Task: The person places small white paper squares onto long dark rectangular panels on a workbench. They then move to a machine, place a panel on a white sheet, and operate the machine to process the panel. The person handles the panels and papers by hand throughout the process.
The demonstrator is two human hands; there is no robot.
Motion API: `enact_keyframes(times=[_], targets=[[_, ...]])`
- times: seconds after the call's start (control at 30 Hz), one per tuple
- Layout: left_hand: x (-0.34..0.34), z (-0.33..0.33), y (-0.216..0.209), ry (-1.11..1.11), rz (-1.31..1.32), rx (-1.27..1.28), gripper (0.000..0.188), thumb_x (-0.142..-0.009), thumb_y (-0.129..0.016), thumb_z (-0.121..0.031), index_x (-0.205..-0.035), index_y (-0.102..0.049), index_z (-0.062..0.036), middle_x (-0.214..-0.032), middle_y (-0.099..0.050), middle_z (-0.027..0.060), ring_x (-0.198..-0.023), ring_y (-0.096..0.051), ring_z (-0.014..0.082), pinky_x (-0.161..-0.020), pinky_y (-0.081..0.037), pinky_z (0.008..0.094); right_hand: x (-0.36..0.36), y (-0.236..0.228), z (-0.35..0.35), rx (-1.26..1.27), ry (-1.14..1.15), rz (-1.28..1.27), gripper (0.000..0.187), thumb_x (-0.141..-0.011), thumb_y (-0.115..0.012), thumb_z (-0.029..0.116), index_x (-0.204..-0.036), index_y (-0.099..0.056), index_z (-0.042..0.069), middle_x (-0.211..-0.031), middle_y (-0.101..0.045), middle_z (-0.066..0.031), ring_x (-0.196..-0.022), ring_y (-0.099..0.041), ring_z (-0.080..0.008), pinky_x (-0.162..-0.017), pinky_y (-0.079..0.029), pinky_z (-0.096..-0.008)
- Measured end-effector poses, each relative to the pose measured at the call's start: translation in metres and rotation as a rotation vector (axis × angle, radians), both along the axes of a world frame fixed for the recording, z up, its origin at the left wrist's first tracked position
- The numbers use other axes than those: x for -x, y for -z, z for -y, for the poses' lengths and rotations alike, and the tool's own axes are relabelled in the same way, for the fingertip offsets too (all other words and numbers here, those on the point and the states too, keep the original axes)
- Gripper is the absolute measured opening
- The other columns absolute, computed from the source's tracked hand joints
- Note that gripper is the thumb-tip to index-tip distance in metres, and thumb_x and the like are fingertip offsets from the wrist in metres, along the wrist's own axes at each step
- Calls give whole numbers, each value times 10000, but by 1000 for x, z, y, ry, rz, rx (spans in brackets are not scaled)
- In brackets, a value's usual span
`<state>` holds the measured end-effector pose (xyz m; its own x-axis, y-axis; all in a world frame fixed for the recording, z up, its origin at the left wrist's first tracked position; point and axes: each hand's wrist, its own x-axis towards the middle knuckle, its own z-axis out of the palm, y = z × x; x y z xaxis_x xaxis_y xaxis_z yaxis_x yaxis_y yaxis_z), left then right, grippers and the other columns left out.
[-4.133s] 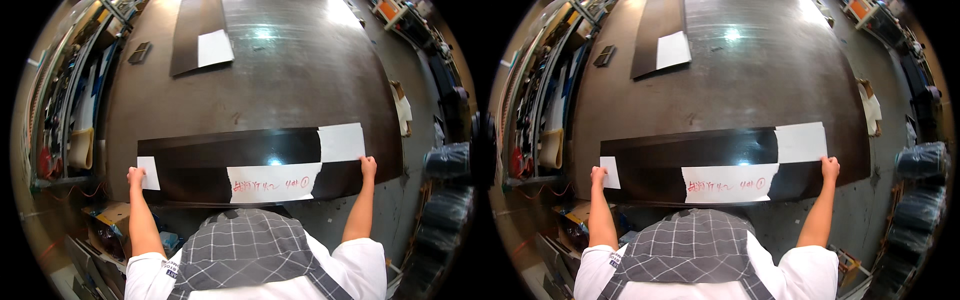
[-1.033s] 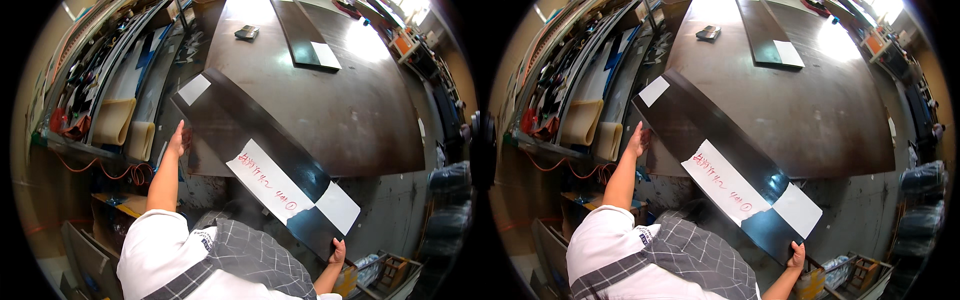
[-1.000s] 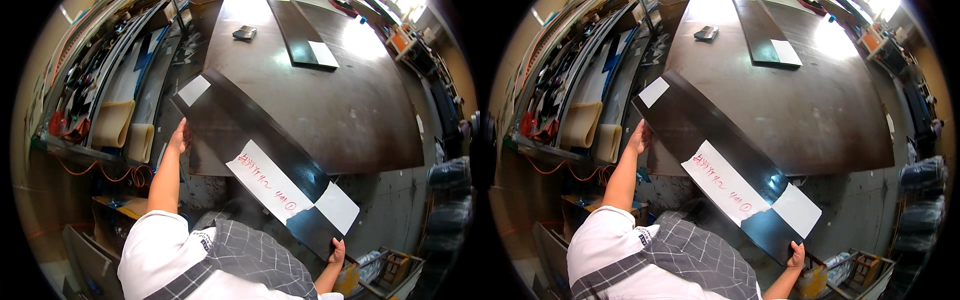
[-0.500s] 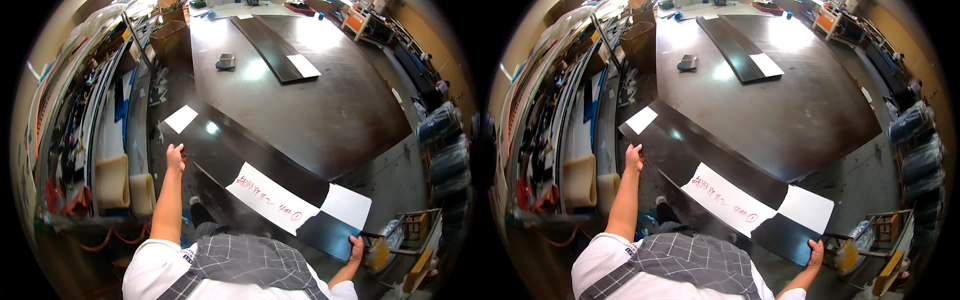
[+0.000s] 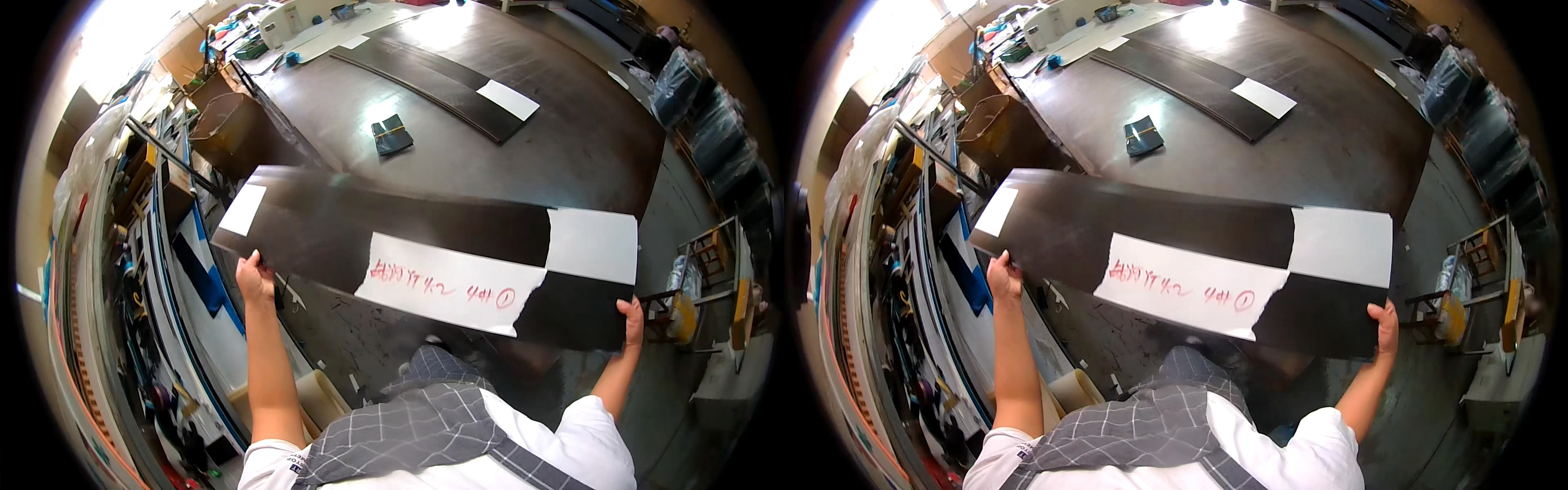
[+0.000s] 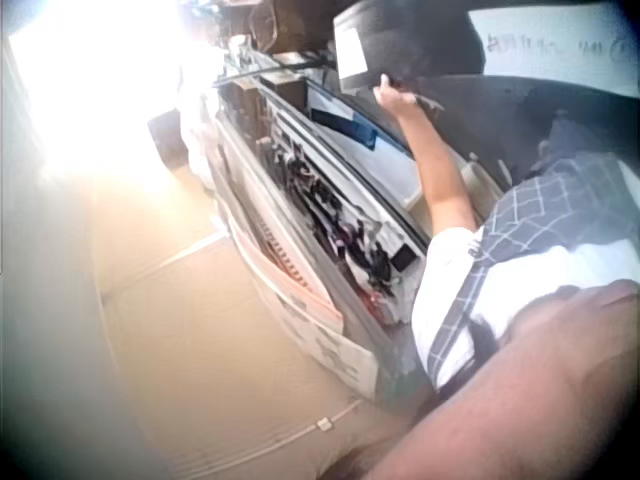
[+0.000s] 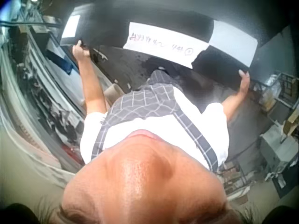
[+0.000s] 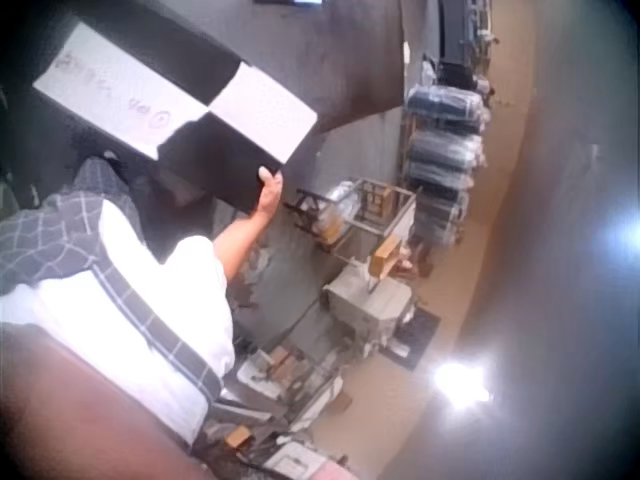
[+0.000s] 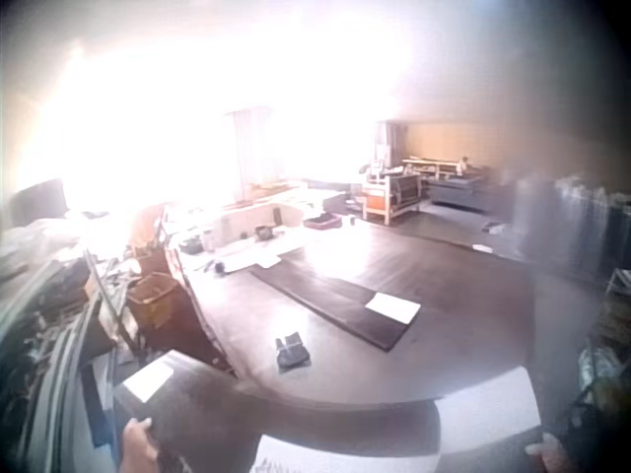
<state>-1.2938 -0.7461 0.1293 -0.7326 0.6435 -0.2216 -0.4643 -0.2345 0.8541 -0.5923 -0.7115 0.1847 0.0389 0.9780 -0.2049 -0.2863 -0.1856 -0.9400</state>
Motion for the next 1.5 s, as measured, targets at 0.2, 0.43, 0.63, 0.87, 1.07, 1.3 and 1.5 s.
enact_keyframes(times=[0.2,0.43,0.63,0.87,1.07,1.3,1.5], targets=[[101,-159,-6,117,-26,-31,138,-870,-479,28,-995,-458,-27,-947,-569,120,-848,-602,265,-750,-531,432,87,4,-69,-89,16,-138,347,-763,-527,46,-1098,-534,-47,-985,-640,-145,-836,-659,-238,-761,-558,-356],[165,-372,-19,212,-37,-53,79,-874,-446,37,-913,-447,-32,-908,-569,125,-794,-611,266,-668,-542,407,161,27,-190,-106,106,-76,339,-776,-539,55,-1102,-531,-41,-986,-637,-145,-835,-659,-243,-768,-553,-343],[200,-566,6,307,-20,-57,133,-826,-485,64,-905,-472,-42,-840,-574,115,-713,-608,254,-590,-520,391,182,30,-304,-144,177,30,366,-794,-560,74,-1137,-507,-42,-969,-632,-136,-819,-655,-214,-747,-543,-315],[178,-775,65,402,31,35,205,-792,-447,86,-956,-527,-7,-891,-557,93,-783,-589,252,-681,-532,404,197,59,-428,-41,243,-43,343,-822,-550,69,-1151,-529,-25,-983,-641,-111,-837,-651,-199,-775,-532,-313],[167,-863,182,370,90,131,188,-795,-442,80,-898,-533,-49,-808,-560,54,-671,-575,195,-553,-498,356,197,120,-524,200,267,69,353,-828,-566,72,-1171,-529,0,-991,-639,-89,-882,-633,-195,-819,-504,-324],[156,-853,206,455,15,410,134,-856,-475,29,-972,-440,-29,-950,-561,98,-812,-596,226,-698,-519,384,177,201,-534,385,336,122,328,-834,-557,36,-1160,-528,10,-1008,-624,-81,-904,-613,-186,-806,-493,-328],[159,-865,205,418,27,396,128,-863,-468,36,-973,-430,-17,-943,-564,110,-809,-603,227,-706,-526,390,205,192,-574,385,360,155,328,-832,-576,50,-1151,-512,7,-998,-612,-69,-882,-609,-183,-808,-493,-334]])
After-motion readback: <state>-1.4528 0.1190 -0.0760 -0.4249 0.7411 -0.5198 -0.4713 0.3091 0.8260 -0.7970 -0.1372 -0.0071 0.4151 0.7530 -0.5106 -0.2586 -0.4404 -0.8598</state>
